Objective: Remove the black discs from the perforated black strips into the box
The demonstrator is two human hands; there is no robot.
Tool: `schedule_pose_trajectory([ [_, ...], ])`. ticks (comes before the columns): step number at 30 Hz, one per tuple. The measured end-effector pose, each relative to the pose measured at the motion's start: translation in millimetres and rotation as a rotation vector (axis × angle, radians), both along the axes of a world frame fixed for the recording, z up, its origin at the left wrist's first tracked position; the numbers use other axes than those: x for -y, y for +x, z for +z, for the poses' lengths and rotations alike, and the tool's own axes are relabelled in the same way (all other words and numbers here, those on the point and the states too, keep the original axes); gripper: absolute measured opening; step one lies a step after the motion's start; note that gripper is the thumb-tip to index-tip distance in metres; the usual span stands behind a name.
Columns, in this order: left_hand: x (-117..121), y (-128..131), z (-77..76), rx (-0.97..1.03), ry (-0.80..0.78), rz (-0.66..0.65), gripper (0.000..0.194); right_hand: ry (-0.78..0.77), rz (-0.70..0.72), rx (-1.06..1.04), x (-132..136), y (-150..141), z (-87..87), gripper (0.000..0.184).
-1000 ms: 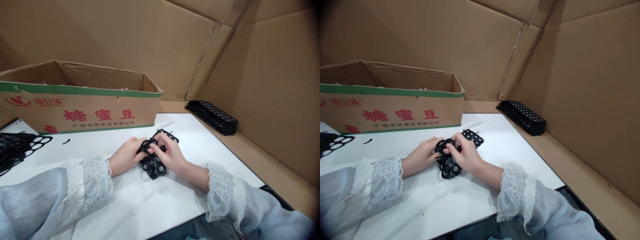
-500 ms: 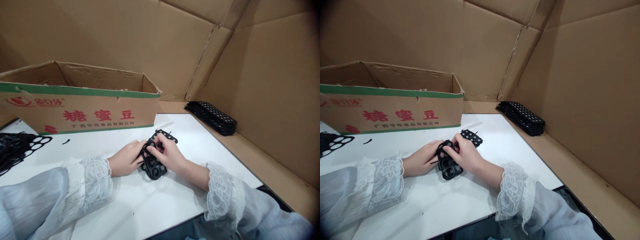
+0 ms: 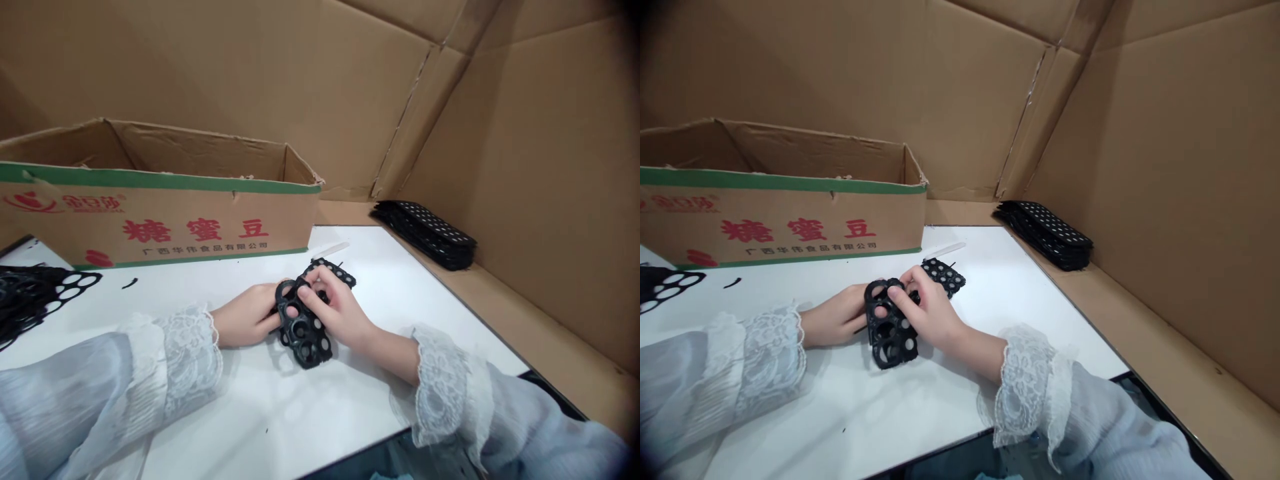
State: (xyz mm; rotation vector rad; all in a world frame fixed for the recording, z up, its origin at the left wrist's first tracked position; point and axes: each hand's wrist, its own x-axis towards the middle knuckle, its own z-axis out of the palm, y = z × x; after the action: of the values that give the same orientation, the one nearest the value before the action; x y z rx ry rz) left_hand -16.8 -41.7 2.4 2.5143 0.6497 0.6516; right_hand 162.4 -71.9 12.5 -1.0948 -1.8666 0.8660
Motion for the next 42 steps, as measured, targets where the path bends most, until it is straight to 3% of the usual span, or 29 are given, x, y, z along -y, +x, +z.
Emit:
schedule_pose_trajectory([
  [2, 0, -1, -0.4, -0.003, 0.012, -0.038, 0.018, -0.047, -0.016, -0.062, -2, 0, -3.1, 0.022],
  [8, 4, 1, 2.3, 0.035, -0.067, 0.198, 0.015, -0.149, 0.071, -0.089, -2, -2, -3.9, 0.024],
  [11, 4, 2, 4.3, 0.032, -0.065, 0.214, 0.013, -0.156, 0.114, -0.072, 1, -3, -1.9, 0.024],
  [19, 3, 1, -0.1, 0.008, 0.083, 0.207, 0.015, 0.013, 0.002, -0.027, -2, 1, 2.3, 0.022],
  [25, 4, 2, 2.4, 0.043, 0.094, 0.328, 0.027, 0.015, -0.15, -0.19, -8, 1, 6.3, 0.022],
  [30, 5, -2, -4.3, 0.031, 0.267, 0.239, 0.025, -0.039, -0.242, -0.455, -25, 13, 0.8, 0.02],
  [33, 9, -2, -5.3, 0.003, 0.267, 0.213, 0.015, -0.141, -0.138, -0.375, -30, 15, -5.5, 0.017],
  [38, 15, 5, 1.1, 0.107, -0.003, 0.256, 0.015, -0.168, 0.091, -0.154, -17, 7, -4.9, 0.016],
  [42, 19, 6, 4.0, 0.142, -0.087, 0.207, 0.014, -0.244, 0.217, -0.133, -14, 9, -3.6, 0.023],
])
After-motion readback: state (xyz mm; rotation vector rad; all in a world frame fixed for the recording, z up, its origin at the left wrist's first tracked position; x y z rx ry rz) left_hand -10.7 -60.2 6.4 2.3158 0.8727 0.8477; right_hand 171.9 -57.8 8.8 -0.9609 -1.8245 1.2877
